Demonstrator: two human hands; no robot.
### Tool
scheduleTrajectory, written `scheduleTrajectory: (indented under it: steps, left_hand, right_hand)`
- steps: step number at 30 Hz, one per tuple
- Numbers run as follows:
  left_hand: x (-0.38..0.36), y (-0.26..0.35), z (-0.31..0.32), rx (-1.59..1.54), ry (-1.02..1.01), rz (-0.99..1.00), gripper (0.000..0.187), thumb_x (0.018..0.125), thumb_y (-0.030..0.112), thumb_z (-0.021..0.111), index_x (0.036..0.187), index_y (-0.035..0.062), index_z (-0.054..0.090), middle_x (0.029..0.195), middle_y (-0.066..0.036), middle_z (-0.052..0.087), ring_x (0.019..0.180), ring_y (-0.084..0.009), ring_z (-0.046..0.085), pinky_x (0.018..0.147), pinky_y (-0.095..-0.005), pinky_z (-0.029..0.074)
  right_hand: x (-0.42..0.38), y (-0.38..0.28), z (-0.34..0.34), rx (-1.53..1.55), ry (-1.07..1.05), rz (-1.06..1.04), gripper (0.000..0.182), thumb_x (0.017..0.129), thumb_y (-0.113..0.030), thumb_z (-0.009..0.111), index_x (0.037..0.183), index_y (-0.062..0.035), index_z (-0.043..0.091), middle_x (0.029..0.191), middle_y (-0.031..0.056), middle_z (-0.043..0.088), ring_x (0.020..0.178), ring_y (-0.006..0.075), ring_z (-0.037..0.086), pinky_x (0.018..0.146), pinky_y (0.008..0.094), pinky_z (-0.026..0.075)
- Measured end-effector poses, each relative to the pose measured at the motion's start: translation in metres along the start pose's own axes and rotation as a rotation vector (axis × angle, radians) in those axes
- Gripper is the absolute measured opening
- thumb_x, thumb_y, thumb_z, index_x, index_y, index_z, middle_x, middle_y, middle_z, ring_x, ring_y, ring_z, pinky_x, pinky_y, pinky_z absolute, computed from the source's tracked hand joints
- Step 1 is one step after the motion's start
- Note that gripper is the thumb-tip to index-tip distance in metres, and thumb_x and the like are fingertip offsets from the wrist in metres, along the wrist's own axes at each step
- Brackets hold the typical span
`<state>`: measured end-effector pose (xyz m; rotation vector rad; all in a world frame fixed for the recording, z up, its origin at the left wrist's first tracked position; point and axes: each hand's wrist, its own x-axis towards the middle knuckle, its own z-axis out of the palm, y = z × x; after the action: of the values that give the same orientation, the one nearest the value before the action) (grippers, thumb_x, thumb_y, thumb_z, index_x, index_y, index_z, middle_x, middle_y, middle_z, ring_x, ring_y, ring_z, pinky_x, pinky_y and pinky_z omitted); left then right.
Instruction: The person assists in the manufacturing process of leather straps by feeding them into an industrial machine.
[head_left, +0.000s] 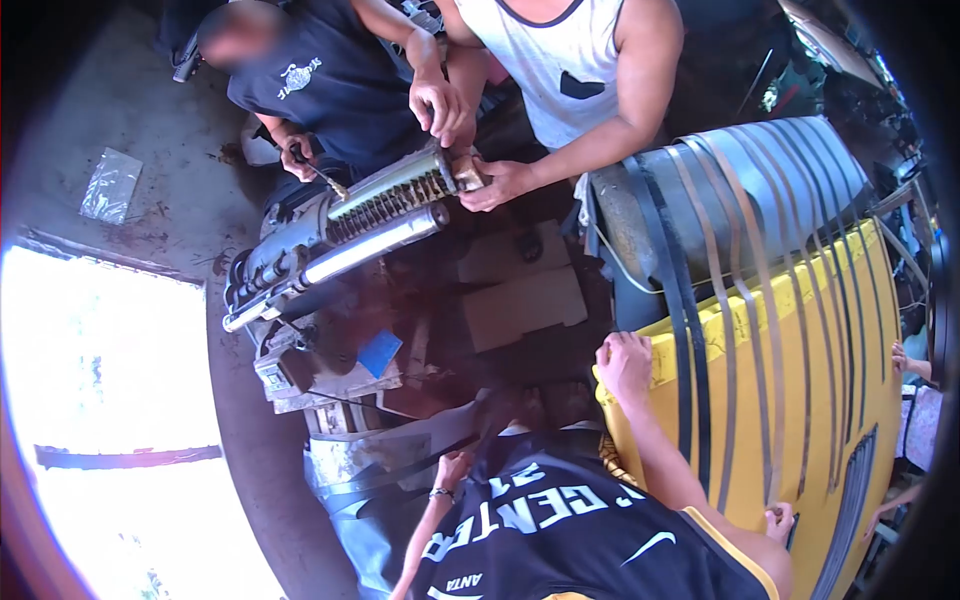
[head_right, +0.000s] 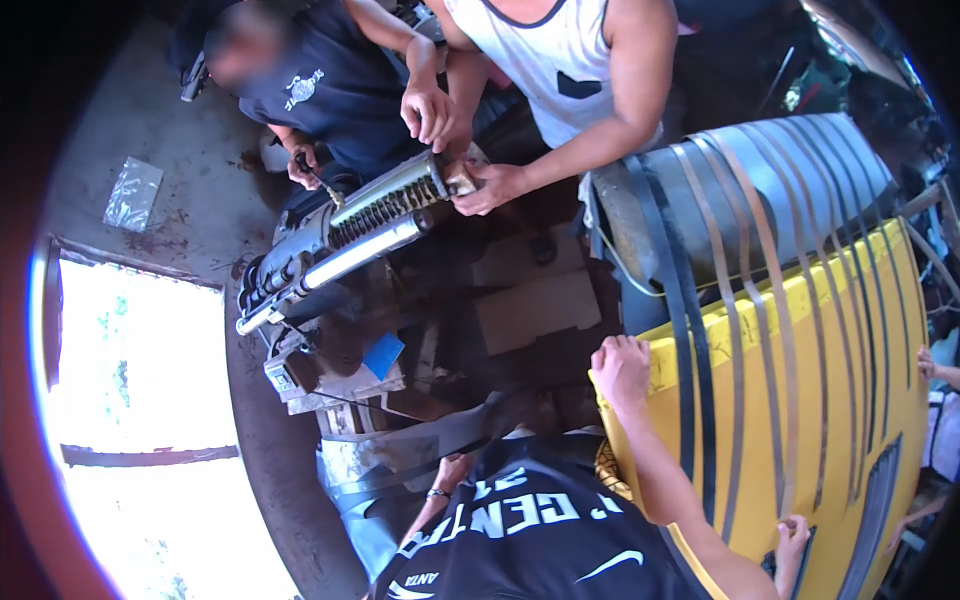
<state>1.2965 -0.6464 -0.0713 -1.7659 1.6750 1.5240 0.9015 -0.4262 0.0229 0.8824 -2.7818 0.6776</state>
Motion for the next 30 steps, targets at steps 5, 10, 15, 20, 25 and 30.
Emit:
scheduleTrajectory:
  steps: [5,10,15,20,25,30]
  left_hand:
    - [-0.004,-0.016,0.007,-0.137,0.036,-0.015,0.029,0.089,0.025,0.068,0.095,-0.0015,0.077,0.068,-0.003,0.063,0.057,-0.0126,0.055,0.052,-0.0292,0.041]
    - [0.034,-0.027,0.006,-0.015,-0.053,0.017,0.033,0.088,0.029,0.069,0.099,-0.0016,0.077,0.070,-0.007,0.066,0.062,-0.0138,0.058,0.056,-0.0330,0.046]
    - [0.085,-0.004,0.002,0.109,-0.002,0.219,0.032,0.089,0.026,0.067,0.087,-0.0054,0.074,0.071,-0.010,0.068,0.059,-0.0162,0.062,0.052,-0.0367,0.045]
    - [0.126,0.031,-0.014,-0.195,-0.228,-0.008,0.020,0.096,0.012,0.059,0.093,-0.0014,0.074,0.079,-0.010,0.074,0.064,-0.0141,0.065,0.053,-0.0294,0.048]
    - [0.144,0.031,-0.014,-0.125,-0.321,-0.008,0.022,0.097,0.015,0.059,0.096,0.0010,0.076,0.078,-0.007,0.073,0.064,-0.0148,0.066,0.052,-0.0282,0.049]
    - [0.152,0.018,-0.011,0.051,-0.253,0.169,0.023,0.094,0.018,0.062,0.095,0.0026,0.080,0.079,-0.007,0.075,0.067,-0.0157,0.068,0.056,-0.0327,0.051]
  right_hand:
    - [0.002,-0.002,-0.002,-0.019,-0.060,0.003,0.011,0.084,-0.015,0.064,0.080,-0.0056,0.068,0.083,0.0118,0.070,0.084,0.0296,0.067,0.083,0.0446,0.048]
    - [-0.001,-0.002,0.008,-0.054,-0.036,0.007,0.009,0.083,-0.014,0.065,0.080,-0.0063,0.068,0.081,0.0109,0.069,0.082,0.0297,0.067,0.082,0.0448,0.047]
    - [0.028,-0.014,0.002,-0.043,-0.184,0.218,0.023,0.087,-0.024,0.069,0.076,-0.0049,0.067,0.076,0.0128,0.070,0.075,0.0356,0.068,0.075,0.0487,0.050]
    - [0.037,-0.017,0.012,-0.056,-0.136,0.307,0.031,0.090,-0.032,0.068,0.076,-0.0035,0.068,0.079,0.0164,0.071,0.074,0.0396,0.069,0.070,0.0516,0.053]
    - [0.031,-0.012,0.019,-0.105,-0.109,0.323,0.026,0.088,-0.028,0.067,0.077,-0.0043,0.069,0.081,0.0169,0.072,0.076,0.0400,0.070,0.073,0.0520,0.054]
    - [0.034,-0.014,0.020,-0.113,-0.108,0.336,0.025,0.087,-0.027,0.065,0.079,-0.0036,0.070,0.081,0.0176,0.072,0.076,0.0411,0.069,0.074,0.0529,0.054]
